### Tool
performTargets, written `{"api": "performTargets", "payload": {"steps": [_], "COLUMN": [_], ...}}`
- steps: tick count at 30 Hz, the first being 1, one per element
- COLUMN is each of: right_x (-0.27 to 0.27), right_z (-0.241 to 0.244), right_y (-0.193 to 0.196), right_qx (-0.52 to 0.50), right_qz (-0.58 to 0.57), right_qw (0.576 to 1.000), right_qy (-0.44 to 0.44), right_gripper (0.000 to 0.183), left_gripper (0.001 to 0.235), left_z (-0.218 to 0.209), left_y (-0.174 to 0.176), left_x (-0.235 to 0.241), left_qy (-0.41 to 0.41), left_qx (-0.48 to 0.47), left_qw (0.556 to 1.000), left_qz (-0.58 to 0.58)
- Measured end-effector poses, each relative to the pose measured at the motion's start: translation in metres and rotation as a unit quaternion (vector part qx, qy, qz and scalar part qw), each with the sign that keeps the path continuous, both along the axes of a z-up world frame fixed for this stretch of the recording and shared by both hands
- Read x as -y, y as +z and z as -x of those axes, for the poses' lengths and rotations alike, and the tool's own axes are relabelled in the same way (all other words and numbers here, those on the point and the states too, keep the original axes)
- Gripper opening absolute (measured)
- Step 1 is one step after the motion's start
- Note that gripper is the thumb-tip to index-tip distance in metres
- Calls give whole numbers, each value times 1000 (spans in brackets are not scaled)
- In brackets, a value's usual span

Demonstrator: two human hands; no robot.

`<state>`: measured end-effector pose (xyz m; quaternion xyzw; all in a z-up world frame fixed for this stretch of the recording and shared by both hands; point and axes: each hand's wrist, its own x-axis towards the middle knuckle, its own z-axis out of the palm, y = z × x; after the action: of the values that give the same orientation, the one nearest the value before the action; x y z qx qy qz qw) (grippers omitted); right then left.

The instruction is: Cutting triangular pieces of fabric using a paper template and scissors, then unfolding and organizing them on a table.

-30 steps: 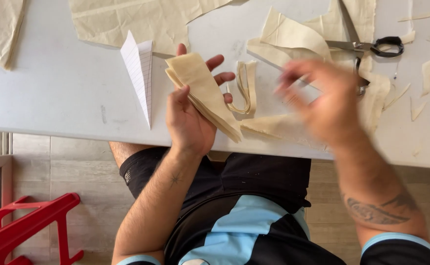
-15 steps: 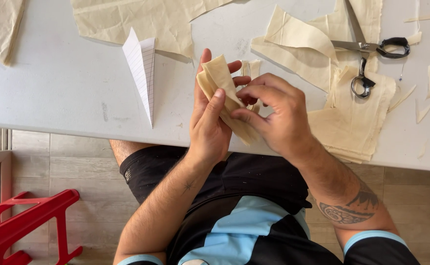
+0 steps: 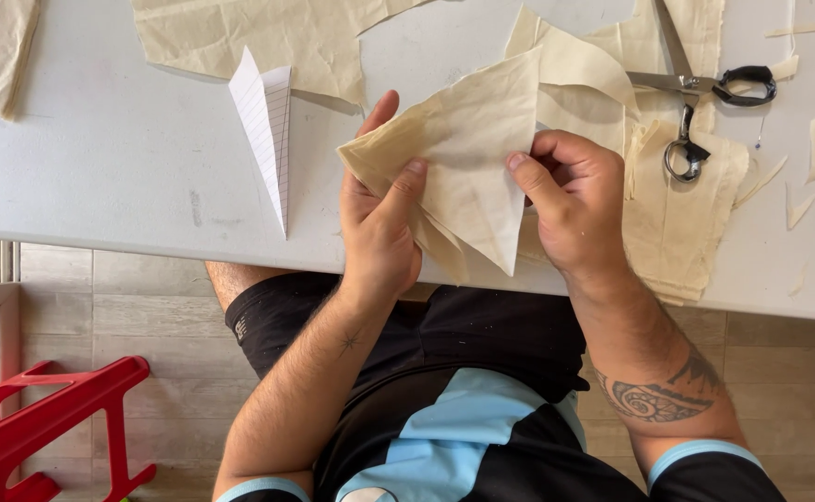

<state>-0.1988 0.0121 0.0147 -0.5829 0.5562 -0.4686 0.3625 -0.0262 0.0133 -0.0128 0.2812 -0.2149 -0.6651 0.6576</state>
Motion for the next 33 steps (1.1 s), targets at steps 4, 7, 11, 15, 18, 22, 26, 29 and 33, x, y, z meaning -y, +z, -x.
{"api": "performTargets", "payload": {"steps": [4, 7, 11, 15, 18, 22, 26, 29, 33], "right_x": [2, 6, 17, 35, 63, 117, 123, 122, 120], "right_z": [1, -4, -1, 0, -24, -88, -141, -173, -198], "right_y": [-6, -2, 0, 13, 30, 33, 32, 31, 33], "right_qx": [64, 203, 194, 262, 233, 220, 178, 135, 77], "right_qz": [-26, -76, -52, -83, -105, -151, -107, -61, 7], "right_qw": [998, 974, 979, 959, 965, 962, 969, 970, 964], "right_qy": [4, 70, 27, 69, 56, 58, 136, 193, 255], "right_gripper": [13, 33, 12, 14, 12, 27, 26, 24, 22], "left_gripper": [54, 53, 60, 65, 65, 54, 57, 58, 60], "left_z": [-2, -3, -10, -33, -58, -86, -99, -104, -106], "left_y": [2, 3, 9, 27, 37, 39, 36, 34, 31], "left_x": [1, -4, -5, -25, -44, -72, -84, -85, -79], "left_qy": [16, 5, 25, 71, 63, 101, 135, 145, 149], "left_qx": [23, 80, 73, 55, 51, 26, 13, -14, -25], "left_qw": [999, 997, 997, 993, 991, 980, 974, 970, 970], "left_qz": [-18, 12, 2, -77, -108, -168, -182, -196, -193]}}
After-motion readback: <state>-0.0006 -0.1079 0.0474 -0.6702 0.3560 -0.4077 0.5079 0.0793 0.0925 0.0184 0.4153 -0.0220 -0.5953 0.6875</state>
